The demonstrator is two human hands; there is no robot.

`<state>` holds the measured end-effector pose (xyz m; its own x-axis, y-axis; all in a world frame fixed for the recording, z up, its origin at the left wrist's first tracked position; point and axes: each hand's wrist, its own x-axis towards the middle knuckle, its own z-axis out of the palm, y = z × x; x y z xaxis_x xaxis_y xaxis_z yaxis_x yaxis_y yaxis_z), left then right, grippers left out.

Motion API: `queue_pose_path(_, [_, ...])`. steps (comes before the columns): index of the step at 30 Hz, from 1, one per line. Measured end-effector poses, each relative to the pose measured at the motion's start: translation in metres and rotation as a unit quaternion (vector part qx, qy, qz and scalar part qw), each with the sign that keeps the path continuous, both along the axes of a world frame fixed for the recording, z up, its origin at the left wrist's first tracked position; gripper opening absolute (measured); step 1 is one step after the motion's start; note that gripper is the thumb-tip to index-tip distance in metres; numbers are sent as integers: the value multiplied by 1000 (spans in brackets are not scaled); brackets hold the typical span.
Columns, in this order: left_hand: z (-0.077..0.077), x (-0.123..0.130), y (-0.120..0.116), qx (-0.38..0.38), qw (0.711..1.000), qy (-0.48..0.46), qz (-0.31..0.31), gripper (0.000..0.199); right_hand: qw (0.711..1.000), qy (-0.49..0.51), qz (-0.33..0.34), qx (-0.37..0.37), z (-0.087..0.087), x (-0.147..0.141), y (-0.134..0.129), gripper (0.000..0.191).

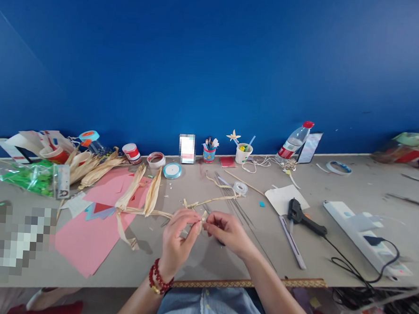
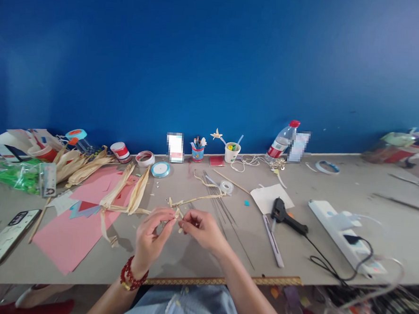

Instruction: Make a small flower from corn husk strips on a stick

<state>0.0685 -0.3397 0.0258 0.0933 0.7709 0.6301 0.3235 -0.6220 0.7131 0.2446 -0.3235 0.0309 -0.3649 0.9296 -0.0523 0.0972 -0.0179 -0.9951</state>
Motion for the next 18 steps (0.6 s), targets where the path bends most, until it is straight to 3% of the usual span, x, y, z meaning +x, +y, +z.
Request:
queue_pose_path(5, [1,-3,-1,28,1000,-2,11,19,999,-35,26,-7,-6,8,-4,24])
queue_pose_path(11, [-4,-3,2,-47,998,-25,15,11,996,-36,-54,65,4,16,-3,17])
queue_pose_path(14, [-5,-1,2,-59,998,-34,3,9,996,-46,-33,75,8,9,0,18])
queue_pose_path(18, [-5,-1,-1,-95,992,-76,-17,7,999,-18,-19,32,5,1,3,20])
